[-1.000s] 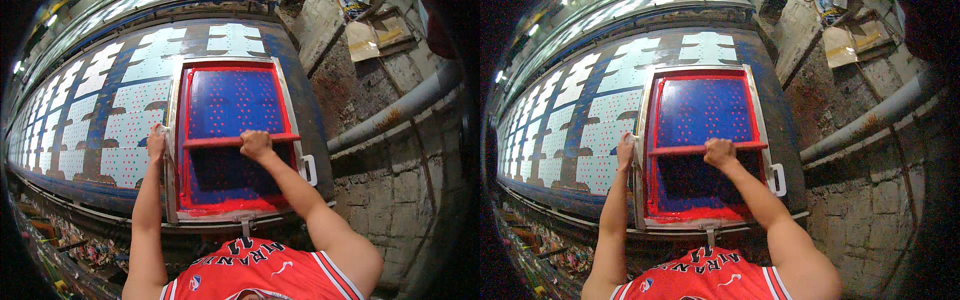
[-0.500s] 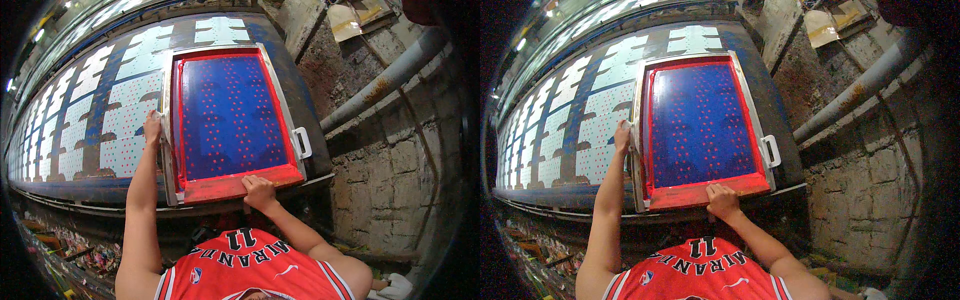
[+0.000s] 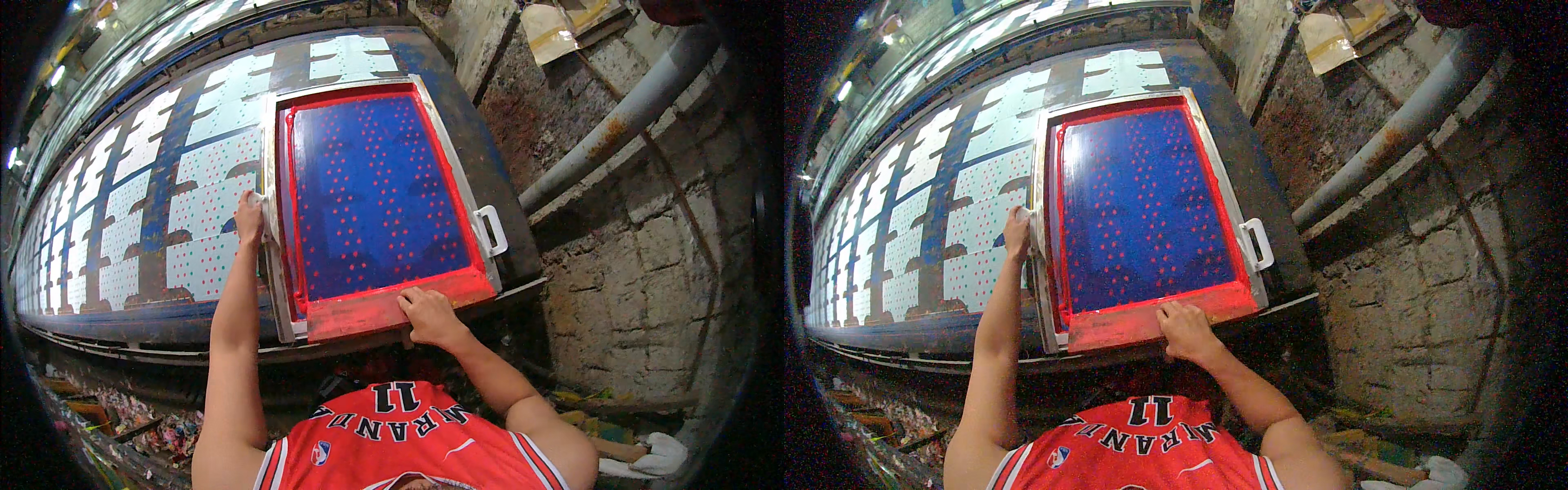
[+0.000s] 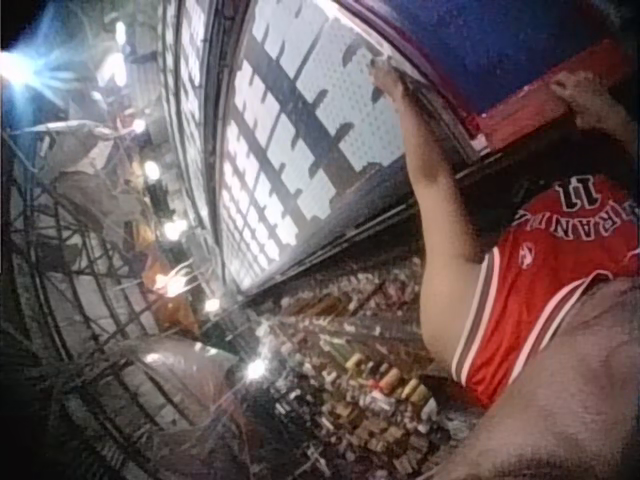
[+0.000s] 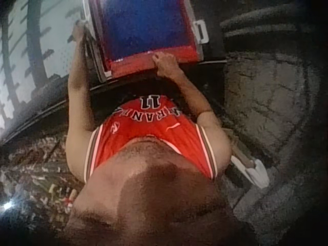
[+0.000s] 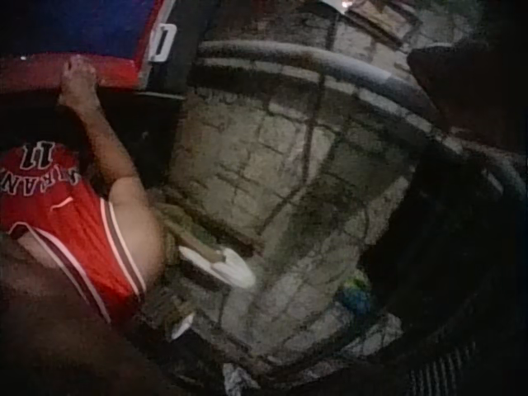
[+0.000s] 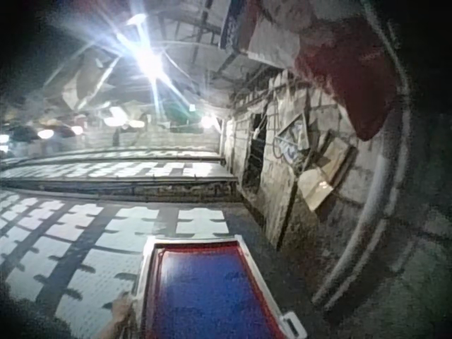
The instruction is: The person uses a squeegee to pull red ink across a screen printing frame, transferring the pattern onto white paper sheets arranged on a flatbed. The person repeatedly repositions the frame and repeats the squeegee stroke to print multiple sheets.
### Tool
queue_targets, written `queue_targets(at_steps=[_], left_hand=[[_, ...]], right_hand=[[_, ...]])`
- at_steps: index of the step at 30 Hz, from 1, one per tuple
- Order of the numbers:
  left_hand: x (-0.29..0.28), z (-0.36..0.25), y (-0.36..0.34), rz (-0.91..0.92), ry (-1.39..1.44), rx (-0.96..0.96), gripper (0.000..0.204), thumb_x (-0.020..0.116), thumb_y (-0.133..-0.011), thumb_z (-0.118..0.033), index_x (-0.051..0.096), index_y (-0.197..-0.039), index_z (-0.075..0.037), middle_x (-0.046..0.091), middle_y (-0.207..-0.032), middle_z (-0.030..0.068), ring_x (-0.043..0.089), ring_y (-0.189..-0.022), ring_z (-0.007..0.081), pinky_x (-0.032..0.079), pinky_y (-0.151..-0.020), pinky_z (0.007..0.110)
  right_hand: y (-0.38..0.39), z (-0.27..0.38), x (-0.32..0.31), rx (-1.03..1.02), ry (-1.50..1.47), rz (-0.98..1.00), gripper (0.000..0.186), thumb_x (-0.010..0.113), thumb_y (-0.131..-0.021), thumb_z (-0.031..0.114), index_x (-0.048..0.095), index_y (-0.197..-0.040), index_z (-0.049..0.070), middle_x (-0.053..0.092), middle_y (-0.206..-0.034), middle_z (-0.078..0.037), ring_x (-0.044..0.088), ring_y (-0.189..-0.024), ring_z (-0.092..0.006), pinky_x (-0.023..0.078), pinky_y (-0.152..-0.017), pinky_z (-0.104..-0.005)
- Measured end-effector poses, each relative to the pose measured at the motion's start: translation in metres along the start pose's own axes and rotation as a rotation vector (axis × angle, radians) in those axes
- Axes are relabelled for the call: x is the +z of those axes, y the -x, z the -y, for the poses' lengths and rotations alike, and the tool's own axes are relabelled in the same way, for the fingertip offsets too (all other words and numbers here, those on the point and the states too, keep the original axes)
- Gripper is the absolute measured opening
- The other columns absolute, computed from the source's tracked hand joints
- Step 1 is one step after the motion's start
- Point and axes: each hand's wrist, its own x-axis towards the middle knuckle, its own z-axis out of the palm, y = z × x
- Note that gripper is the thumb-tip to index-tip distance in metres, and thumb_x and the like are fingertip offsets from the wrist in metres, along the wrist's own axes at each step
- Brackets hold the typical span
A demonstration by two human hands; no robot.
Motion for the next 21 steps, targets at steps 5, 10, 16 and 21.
queue_targets(at_steps=[5,10,16,21], left_hand=[[0.000,0.001,0.000,-0.007,-0.021,0.016,0.049,0.060,-0.090,-0.020,0.057,-0.138,-0.008,0.067,-0.128,0.0225,0.065,-0.115,0.0440,0.050,-0.100,0.047],[0.004,0.007,-0.002,-0.027,-0.030,0.040,0.050,0.061,-0.089,-0.020,0.057,-0.138,-0.010,0.068,-0.125,0.0237,0.066,-0.113,0.0445,0.050,-0.098,0.049],[0.006,0.013,-0.006,-0.025,0.072,-0.005,0.049,0.063,-0.087,-0.017,0.061,-0.136,-0.012,0.073,-0.105,0.0185,0.071,-0.093,0.0324,0.054,-0.082,0.042],[-0.018,-0.019,-0.013,0.007,0.140,-0.130,0.058,0.064,-0.080,-0.015,0.062,-0.137,-0.011,0.071,-0.093,0.0093,0.065,-0.072,0.0192,0.053,-0.066,0.034]], right_hand=[[0.009,-0.020,-0.012,-0.153,-0.146,0.023,0.054,0.075,-0.070,0.012,0.066,-0.121,0.000,0.066,-0.120,-0.017,0.064,-0.116,-0.0340,0.053,-0.098,-0.0451],[0.012,-0.101,-0.035,0.303,-0.690,-0.321,0.050,0.071,-0.079,0.009,0.063,-0.127,-0.002,0.066,-0.122,-0.023,0.063,-0.119,-0.0346,0.049,-0.103,-0.0457],[0.015,-0.215,0.006,0.699,-0.262,-0.726,0.053,0.074,-0.087,0.019,0.059,-0.134,-0.001,0.068,-0.119,-0.025,0.068,-0.108,-0.0384,0.052,-0.097,-0.0439],[0.007,-0.250,0.026,0.752,-0.849,-0.646,0.047,0.071,-0.093,0.024,0.058,-0.129,-0.004,0.068,-0.115,-0.019,0.067,-0.106,-0.0298,0.051,-0.092,-0.0410]])
